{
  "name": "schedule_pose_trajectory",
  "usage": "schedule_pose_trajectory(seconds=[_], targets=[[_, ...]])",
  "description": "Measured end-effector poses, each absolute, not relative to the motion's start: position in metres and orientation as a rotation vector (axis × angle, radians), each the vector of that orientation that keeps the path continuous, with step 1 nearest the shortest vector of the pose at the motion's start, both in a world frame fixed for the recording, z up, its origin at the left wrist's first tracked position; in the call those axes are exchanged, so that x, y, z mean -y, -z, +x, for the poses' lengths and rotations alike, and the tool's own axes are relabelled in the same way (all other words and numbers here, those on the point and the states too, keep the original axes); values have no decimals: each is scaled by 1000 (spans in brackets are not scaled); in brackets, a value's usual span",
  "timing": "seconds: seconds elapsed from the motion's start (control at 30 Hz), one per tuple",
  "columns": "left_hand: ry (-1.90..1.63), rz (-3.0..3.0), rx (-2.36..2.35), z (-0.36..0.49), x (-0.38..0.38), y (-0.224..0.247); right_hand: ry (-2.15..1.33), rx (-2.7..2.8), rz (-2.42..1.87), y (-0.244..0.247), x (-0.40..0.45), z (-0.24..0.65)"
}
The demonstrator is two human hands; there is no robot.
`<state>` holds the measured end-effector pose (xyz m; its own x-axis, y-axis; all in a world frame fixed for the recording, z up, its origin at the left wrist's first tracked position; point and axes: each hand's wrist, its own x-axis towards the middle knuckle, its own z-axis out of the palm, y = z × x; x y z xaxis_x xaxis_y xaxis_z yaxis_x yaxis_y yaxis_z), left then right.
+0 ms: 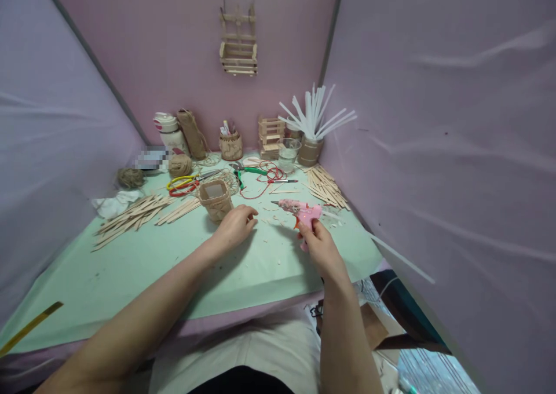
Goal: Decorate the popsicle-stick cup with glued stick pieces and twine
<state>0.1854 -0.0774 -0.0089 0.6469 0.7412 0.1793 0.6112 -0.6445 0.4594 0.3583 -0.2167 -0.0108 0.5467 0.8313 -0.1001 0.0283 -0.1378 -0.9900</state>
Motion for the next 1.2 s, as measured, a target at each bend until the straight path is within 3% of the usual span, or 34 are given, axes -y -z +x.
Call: schedule_pose_trajectory(seconds=[0.2, 0.53, 0.9, 1.2], targets=[[-377, 2424, -1071, 209, 62, 19, -795, 808, -1534, 5, 221, 355], [-486, 2348, -974, 213, 59, 28, -772, 786, -1514, 12, 225, 356], [-704, 1153, -769, 175, 83, 16, -771, 801, -1477, 1, 238, 339], [-795, 1036, -745, 167, 90, 13, -803, 867, -1505, 9, 233, 326]])
